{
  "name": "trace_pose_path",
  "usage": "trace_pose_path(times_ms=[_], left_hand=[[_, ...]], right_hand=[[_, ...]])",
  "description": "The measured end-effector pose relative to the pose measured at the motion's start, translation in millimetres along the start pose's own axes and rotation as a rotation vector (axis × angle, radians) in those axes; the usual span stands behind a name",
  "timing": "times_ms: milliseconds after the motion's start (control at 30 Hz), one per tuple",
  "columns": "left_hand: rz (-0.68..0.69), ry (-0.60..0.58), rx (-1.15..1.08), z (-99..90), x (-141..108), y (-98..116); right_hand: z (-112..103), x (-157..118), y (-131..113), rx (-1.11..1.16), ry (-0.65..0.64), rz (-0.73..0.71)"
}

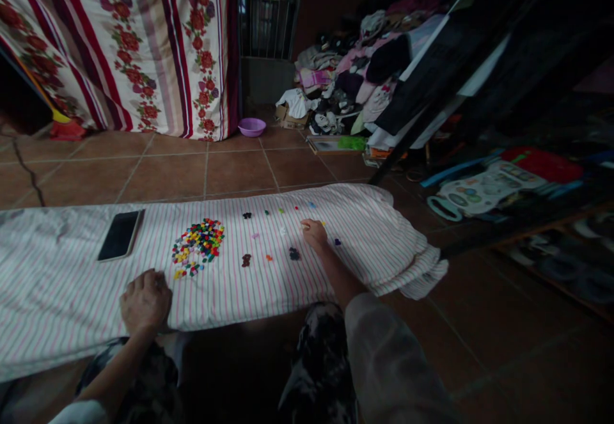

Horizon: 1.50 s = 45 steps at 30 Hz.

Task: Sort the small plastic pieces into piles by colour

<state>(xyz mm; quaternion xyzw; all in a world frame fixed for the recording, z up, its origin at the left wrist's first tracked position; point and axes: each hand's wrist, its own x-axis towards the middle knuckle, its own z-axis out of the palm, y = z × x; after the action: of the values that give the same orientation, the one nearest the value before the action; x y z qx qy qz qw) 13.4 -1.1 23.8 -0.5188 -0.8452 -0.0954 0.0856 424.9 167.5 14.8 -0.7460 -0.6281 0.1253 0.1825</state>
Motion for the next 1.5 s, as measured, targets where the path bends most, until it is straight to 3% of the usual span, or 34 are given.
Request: trace_pose_path(times_ms=[300, 700, 1133, 1300, 1500], left_hand=[[-0.013, -0.021, -0.057, -5.9, -0.2, 1.6], [-0.006, -0.04, -0.026, -7.0, 0.3, 2.3], [-0.009, -0.029, -0.028, -8.5, -1.2, 3.5], [-0.015, -0.026, -0.036, -8.7, -1.3, 3.6], [0.003, -0.012, -0.05, -5.0, -0.8, 1.7]], right_hand=[[1.9, -0.1, -7.7, -0.112, -0.038, -0.088], [7.3, -0.1, -3.8, -0.092, -0.003, -0.088], [-3.4, -5.6, -11.7, -0.148, -0.034, -0.062], [-4.5, -7.5, -10.4, -0.168, -0.031, -0.129], [-12.1, -12.5, -18.9, -0.237, -0.037, -0.08]])
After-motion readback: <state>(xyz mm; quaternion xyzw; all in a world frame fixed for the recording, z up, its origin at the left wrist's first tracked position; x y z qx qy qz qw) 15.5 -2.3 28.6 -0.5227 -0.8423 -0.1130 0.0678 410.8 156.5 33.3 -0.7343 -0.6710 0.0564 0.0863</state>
